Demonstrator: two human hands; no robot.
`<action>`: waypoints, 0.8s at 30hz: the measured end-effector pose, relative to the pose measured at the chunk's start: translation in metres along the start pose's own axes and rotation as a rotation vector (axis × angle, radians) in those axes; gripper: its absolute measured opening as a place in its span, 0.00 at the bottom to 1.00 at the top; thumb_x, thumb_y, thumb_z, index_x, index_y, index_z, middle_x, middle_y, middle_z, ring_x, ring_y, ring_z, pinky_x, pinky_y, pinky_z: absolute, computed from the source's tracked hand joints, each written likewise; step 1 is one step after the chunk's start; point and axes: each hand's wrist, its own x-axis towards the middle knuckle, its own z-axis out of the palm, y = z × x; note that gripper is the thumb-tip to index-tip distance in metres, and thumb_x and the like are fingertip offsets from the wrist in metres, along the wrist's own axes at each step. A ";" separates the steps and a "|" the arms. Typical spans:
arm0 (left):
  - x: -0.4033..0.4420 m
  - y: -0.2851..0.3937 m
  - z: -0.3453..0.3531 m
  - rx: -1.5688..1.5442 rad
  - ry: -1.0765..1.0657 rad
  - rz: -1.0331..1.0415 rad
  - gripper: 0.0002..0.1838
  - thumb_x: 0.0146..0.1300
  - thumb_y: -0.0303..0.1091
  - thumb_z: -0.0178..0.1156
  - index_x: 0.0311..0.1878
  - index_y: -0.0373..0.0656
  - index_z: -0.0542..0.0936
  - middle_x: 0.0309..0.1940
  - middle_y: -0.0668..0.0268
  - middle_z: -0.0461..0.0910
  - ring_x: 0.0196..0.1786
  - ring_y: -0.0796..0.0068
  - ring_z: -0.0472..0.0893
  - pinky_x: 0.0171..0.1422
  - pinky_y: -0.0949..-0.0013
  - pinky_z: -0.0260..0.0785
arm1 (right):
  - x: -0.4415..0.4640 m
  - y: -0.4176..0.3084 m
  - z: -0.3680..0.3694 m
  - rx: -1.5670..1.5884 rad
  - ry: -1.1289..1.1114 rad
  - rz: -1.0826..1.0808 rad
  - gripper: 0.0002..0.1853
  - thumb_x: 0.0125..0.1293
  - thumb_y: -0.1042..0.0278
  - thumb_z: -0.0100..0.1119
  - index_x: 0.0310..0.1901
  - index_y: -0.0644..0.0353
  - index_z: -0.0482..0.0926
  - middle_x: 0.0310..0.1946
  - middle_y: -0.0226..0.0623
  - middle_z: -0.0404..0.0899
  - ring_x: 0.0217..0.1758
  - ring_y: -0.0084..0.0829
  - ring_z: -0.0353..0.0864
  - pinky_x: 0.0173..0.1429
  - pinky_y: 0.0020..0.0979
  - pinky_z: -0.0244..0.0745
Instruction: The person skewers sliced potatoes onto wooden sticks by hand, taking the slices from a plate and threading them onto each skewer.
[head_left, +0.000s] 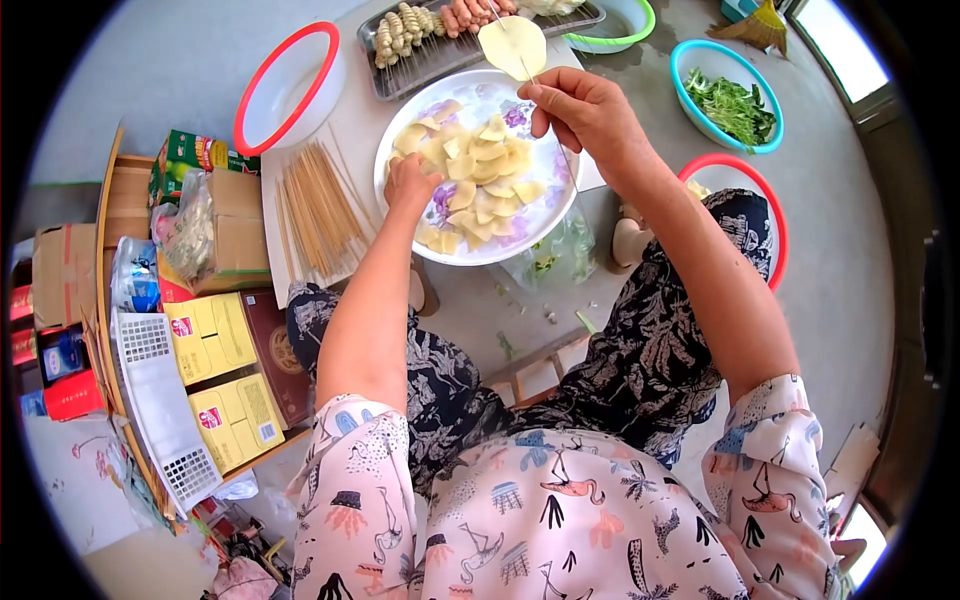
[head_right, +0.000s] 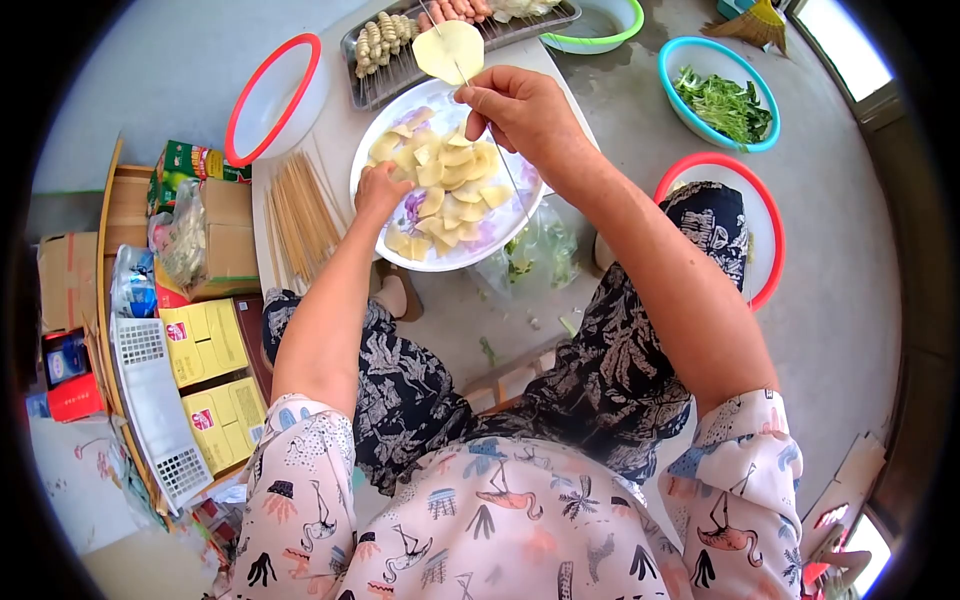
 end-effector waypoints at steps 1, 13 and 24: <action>-0.002 0.005 -0.001 0.057 0.057 -0.005 0.23 0.46 0.41 0.68 0.47 0.46 0.78 0.48 0.59 0.75 0.52 0.62 0.75 0.55 0.62 0.68 | 0.001 0.002 0.000 0.007 -0.003 0.005 0.10 0.66 0.64 0.53 0.40 0.61 0.79 0.21 0.26 0.75 0.16 0.11 0.59 0.20 0.15 0.53; 0.022 -0.022 -0.040 -0.609 -0.331 -0.102 0.08 0.50 0.32 0.66 0.31 0.42 0.78 0.25 0.69 0.79 0.29 0.77 0.78 0.33 0.76 0.69 | 0.006 -0.002 0.014 -0.029 -0.053 0.083 0.10 0.67 0.64 0.52 0.41 0.61 0.78 0.18 0.26 0.73 0.14 0.11 0.58 0.19 0.15 0.51; -0.013 -0.014 -0.117 -1.647 -0.233 -0.143 0.07 0.60 0.26 0.58 0.40 0.37 0.73 0.35 0.62 0.76 0.37 0.72 0.77 0.47 0.70 0.77 | -0.003 0.018 0.054 -0.052 -0.408 0.190 0.10 0.67 0.73 0.48 0.47 0.63 0.74 0.17 0.29 0.74 0.12 0.13 0.61 0.16 0.17 0.56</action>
